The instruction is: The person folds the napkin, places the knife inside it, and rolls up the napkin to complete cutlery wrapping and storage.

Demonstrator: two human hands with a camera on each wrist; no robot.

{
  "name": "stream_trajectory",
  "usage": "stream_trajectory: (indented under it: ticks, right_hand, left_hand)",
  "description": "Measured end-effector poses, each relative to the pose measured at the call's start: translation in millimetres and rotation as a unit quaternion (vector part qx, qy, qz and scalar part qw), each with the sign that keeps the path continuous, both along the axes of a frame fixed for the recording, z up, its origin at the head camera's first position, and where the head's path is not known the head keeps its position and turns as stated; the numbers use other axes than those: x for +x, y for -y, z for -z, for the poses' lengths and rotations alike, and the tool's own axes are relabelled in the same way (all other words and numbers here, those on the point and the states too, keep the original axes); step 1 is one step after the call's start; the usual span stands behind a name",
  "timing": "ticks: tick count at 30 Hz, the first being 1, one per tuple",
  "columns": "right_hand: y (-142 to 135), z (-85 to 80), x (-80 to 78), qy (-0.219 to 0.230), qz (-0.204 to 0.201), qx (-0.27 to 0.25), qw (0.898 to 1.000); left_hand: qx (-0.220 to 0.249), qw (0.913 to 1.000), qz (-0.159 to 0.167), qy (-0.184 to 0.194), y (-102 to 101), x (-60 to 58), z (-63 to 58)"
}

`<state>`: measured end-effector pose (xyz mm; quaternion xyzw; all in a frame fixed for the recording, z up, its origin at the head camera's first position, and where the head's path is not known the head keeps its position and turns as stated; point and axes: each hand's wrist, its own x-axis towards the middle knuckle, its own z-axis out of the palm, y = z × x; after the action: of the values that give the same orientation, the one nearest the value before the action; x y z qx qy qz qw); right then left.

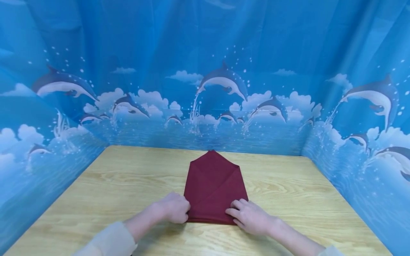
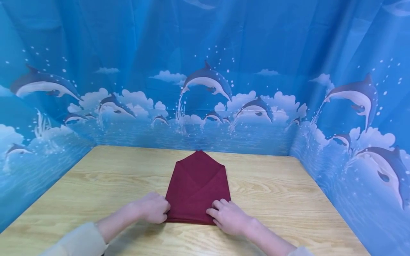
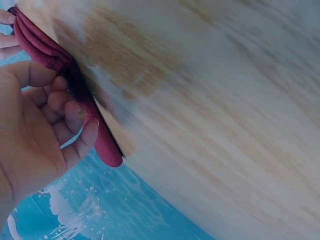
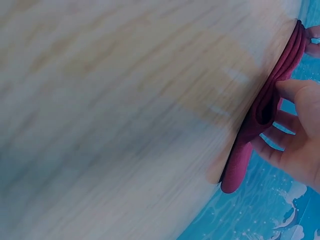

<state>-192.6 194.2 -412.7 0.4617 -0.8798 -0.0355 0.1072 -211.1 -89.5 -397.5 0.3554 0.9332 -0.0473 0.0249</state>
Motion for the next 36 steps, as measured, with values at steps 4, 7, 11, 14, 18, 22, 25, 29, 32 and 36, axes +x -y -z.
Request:
stream_trajectory:
  ticks: [4, 7, 11, 14, 18, 22, 25, 29, 32, 36]
  right_hand:
    - [1.1, 1.2, 0.3, -0.002, 0.006, 0.004, 1.000]
    - [1.3, 2.1, -0.8, -0.003, 0.001, 0.004, 1.000]
    - [0.8, 1.9, -2.4, 0.001, -0.007, 0.004, 1.000]
    - [0.6, 1.1, -2.8, 0.003, -0.010, 0.007, 1.000]
    - [1.5, -0.5, -1.3, -0.008, -0.007, 0.014, 1.000]
    - [3.6, -2.2, 3.9, -0.062, -0.018, 0.017, 0.998]
    - [6.9, -2.8, 8.5, -0.114, -0.025, 0.022, 0.993]
    - [13.1, -0.4, 13.3, -0.175, -0.027, 0.036, 0.983]
    - [16.2, 2.8, 16.0, -0.212, -0.028, 0.045, 0.976]
    - [18.3, 6.7, 17.2, -0.234, -0.021, 0.047, 0.971]
  left_hand:
    - [0.012, 0.9999, -0.001, -0.012, -1.1, 0.2, 1.0]
    - [0.004, 0.9987, 0.017, -0.047, -3.6, -0.1, -0.5]
    - [0.006, 0.9903, 0.102, -0.094, -8.8, -1.9, -3.4]
    - [0.015, 0.9744, 0.181, -0.132, -12.3, -1.3, -2.2]
    - [-0.008, 0.9541, 0.222, -0.200, -16.1, 4.5, 2.2]
    - [-0.046, 0.9392, 0.216, -0.263, -20.7, 13.1, 6.7]
    - [-0.074, 0.9296, 0.202, -0.299, -26.7, 20.0, 9.6]
    - [-0.104, 0.9198, 0.188, -0.328, -34.7, 28.1, 12.4]
    - [-0.106, 0.9189, 0.174, -0.338, -38.2, 30.7, 14.4]
    - [-0.080, 0.9256, 0.157, -0.335, -38.1, 27.5, 16.0]
